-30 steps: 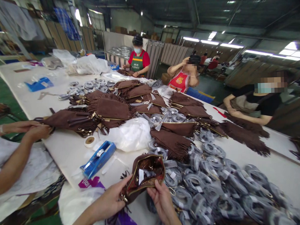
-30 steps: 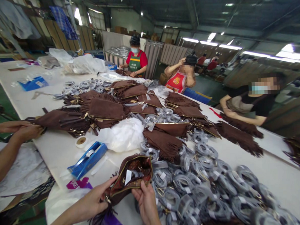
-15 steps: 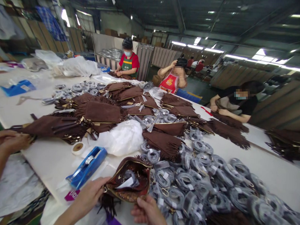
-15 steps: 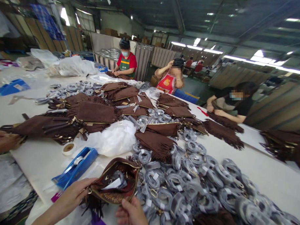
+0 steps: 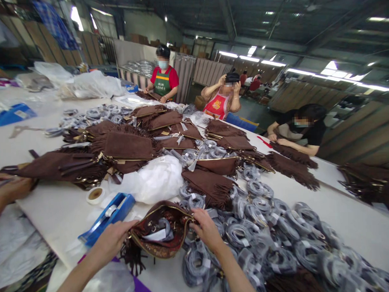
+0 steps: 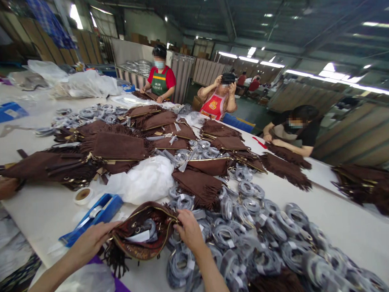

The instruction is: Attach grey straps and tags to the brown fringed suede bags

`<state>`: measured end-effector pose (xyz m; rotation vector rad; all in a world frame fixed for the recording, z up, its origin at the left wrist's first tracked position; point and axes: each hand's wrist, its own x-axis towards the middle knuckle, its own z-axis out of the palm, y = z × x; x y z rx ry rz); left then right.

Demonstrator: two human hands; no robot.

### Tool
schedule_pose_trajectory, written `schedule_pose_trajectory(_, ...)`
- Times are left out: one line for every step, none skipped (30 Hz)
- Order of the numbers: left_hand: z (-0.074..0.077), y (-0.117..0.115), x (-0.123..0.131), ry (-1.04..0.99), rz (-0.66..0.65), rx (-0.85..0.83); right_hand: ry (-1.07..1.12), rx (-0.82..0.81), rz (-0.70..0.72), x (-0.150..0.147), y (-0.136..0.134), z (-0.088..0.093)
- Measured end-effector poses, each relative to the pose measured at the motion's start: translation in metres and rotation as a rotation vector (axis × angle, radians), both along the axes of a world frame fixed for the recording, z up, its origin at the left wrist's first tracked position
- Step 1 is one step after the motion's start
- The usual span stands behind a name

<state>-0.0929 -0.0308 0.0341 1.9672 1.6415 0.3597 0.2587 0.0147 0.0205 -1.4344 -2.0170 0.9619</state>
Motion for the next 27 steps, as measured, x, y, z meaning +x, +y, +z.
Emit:
schedule_pose_trajectory(-0.002,0.004,-0.002,0.04,0.035,0.003,-0.003,-0.015,0.019,0.005,-0.002,0.008)
schedule_pose_trajectory(-0.003,0.008,-0.004,0.081,0.062,0.008,-0.008,-0.036,0.033,0.012,-0.005,0.016)
schedule_pose_trajectory(-0.004,0.013,-0.006,0.123,0.079,0.013,-0.031,-0.051,0.034,0.02,-0.01,0.025)
schedule_pose_trajectory(-0.003,0.018,-0.007,0.165,0.089,0.017,-0.083,-0.055,0.024,0.028,-0.016,0.033)
schedule_pose_trajectory(-0.002,0.023,-0.006,0.207,0.094,0.014,-0.157,-0.049,0.007,0.036,-0.023,0.041)
schedule_pose_trajectory(0.001,0.028,-0.002,0.251,0.097,0.006,-0.243,-0.03,-0.012,0.042,-0.03,0.048)
schedule_pose_trajectory(0.006,0.031,0.005,0.289,0.099,0.006,-0.331,-0.006,-0.026,0.046,-0.038,0.053)
schedule_pose_trajectory(0.012,0.033,0.017,0.31,0.095,0.018,-0.407,0.02,-0.035,0.047,-0.045,0.058)
schedule_pose_trajectory(0.019,0.032,0.033,0.301,0.078,0.044,-0.462,0.042,-0.038,0.046,-0.051,0.061)
schedule_pose_trajectory(0.026,0.029,0.053,0.26,0.04,0.083,-0.503,0.056,-0.037,0.042,-0.056,0.063)
schedule_pose_trajectory(0.034,0.022,0.076,0.177,-0.026,0.123,-0.534,0.068,-0.033,0.037,-0.061,0.064)
schedule_pose_trajectory(0.041,0.014,0.101,0.053,-0.123,0.138,-0.557,0.077,-0.029,0.031,-0.065,0.065)
schedule_pose_trajectory(0.047,0.004,0.126,-0.065,-0.243,0.128,-0.569,0.087,-0.022,0.025,-0.069,0.065)
schedule_pose_trajectory(0.05,-0.006,0.15,-0.164,-0.346,0.097,-0.569,0.099,-0.015,0.02,-0.073,0.064)
schedule_pose_trajectory(0.051,-0.015,0.17,-0.231,-0.412,0.058,-0.556,0.114,-0.01,0.016,-0.078,0.062)
schedule_pose_trajectory(0.051,-0.022,0.187,-0.251,-0.418,0.028,-0.529,0.131,-0.014,0.015,-0.082,0.059)
schedule_pose_trajectory(0.049,-0.027,0.199,-0.251,-0.407,0.016,-0.486,0.146,-0.028,0.015,-0.086,0.055)
schedule_pose_trajectory(0.047,-0.029,0.207,-0.245,-0.397,0.016,-0.424,0.152,-0.052,0.017,-0.09,0.05)
schedule_pose_trajectory(0.044,-0.03,0.21,-0.24,-0.391,0.03,-0.345,0.147,-0.082,0.021,-0.094,0.044)
schedule_pose_trajectory(0.042,-0.03,0.209,-0.24,-0.397,0.054,-0.256,0.133,-0.122,0.024,-0.097,0.038)
schedule_pose_trajectory(0.041,-0.028,0.206,-0.249,-0.413,0.082,-0.162,0.109,-0.165,0.027,-0.1,0.031)
schedule_pose_trajectory(0.041,-0.026,0.202,-0.264,-0.432,0.108,-0.073,0.081,-0.208,0.03,-0.103,0.025)
schedule_pose_trajectory(0.041,-0.024,0.197,-0.283,-0.451,0.132,0.003,0.053,-0.248,0.03,-0.105,0.02)
schedule_pose_trajectory(0.041,-0.021,0.193,-0.305,-0.464,0.15,0.069,0.034,-0.28,0.029,-0.106,0.015)
schedule_pose_trajectory(0.042,-0.019,0.189,-0.332,-0.475,0.163,0.128,0.026,-0.309,0.027,-0.108,0.012)
schedule_pose_trajectory(0.041,-0.017,0.186,-0.363,-0.485,0.174,0.184,0.026,-0.328,0.023,-0.108,0.009)
schedule_pose_trajectory(0.04,-0.015,0.184,-0.397,-0.493,0.182,0.244,0.037,-0.338,0.019,-0.109,0.006)
